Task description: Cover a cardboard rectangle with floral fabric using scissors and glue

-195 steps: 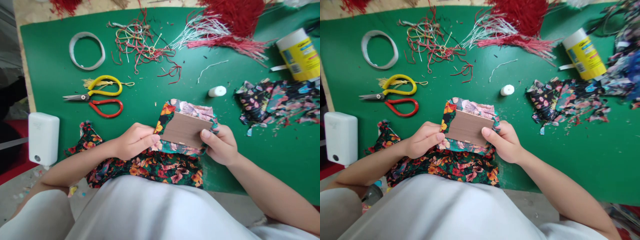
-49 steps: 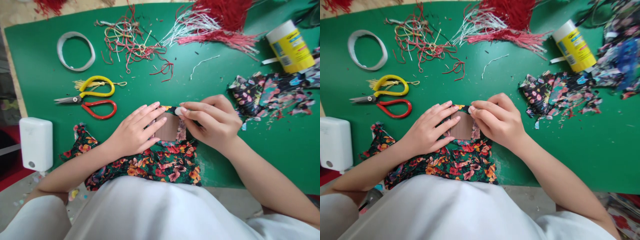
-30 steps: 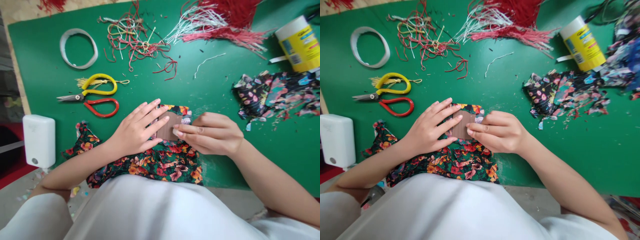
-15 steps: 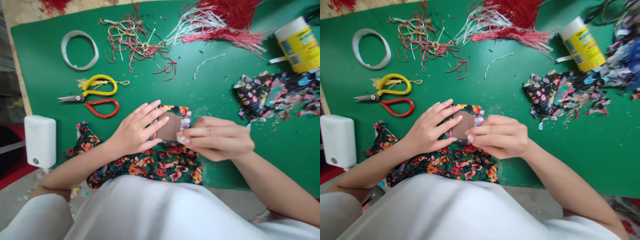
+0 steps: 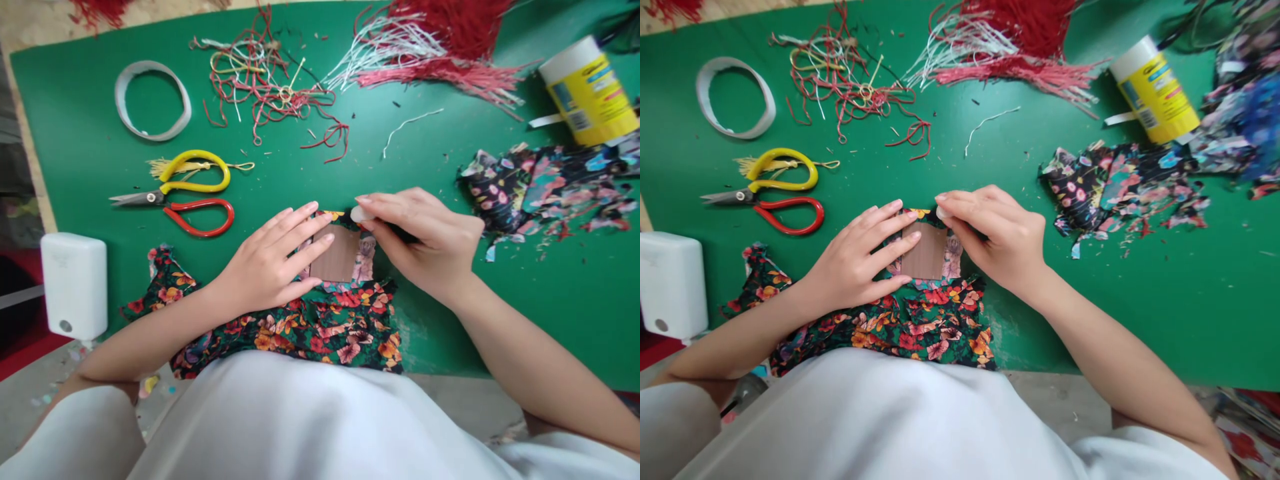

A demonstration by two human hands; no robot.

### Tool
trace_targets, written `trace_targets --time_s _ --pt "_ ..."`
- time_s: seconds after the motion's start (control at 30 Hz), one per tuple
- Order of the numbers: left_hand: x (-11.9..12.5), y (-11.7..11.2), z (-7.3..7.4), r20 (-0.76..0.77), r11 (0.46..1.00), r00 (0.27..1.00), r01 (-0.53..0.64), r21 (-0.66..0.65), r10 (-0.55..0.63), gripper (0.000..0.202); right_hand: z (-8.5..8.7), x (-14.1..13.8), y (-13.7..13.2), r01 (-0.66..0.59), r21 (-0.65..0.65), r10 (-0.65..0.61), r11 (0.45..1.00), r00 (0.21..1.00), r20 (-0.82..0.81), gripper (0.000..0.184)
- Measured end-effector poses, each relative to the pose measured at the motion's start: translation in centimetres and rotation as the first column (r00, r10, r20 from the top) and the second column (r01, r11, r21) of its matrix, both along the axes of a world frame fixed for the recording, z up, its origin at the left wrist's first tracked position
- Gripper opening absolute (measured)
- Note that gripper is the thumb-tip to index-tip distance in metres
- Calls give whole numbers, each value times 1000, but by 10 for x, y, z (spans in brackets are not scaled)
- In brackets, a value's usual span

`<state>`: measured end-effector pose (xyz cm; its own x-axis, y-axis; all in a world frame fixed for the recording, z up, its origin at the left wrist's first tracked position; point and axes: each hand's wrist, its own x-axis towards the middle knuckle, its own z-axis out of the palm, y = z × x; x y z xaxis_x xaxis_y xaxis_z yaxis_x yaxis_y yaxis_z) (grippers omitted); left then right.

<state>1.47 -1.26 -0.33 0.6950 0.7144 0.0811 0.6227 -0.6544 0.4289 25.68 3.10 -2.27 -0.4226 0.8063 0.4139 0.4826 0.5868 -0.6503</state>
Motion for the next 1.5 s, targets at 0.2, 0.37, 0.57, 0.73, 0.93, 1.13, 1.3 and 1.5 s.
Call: trace_targets --time_s 0.2,0.37,0.57,0.73,0.93,1.13,1.3,1.5 --pt "0 -1 -1 12 1000 1000 -12 -19 12 55 1 1 1 -46 9 46 999 999 3 40" --pt "0 -1 -1 12 1000 1000 -10 -6 10 54 2 4 4 -78 45 76 996 996 40 37" --pt "0 -1 -1 3 1000 1000 -12 0 12 53 0 7 5 -122 83 120 989 992 31 41" --pt "0 -1 -2 15 1000 1000 -13 -8 13 54 -1 11 2 -233 83 236 969 971 -23 38" --pt "0 -1 -2 23 1000 1000 -12 3 12 52 -3 18 0 -476 -17 473 879 877 -88 36" --pt "0 0 -1 5 1000 1000 -3 0 3 51 0 18 4 -602 0 602 798 798 -30 22" --pt "-1 0 -2 13 1000 1000 -4 -11 4 52 3 15 0 -657 1 656 754 753 47 16" --pt "0 0 -1 -4 1000 1000 -5 -8 5 52 3 15 2 -612 -4 597 791 772 -216 26"
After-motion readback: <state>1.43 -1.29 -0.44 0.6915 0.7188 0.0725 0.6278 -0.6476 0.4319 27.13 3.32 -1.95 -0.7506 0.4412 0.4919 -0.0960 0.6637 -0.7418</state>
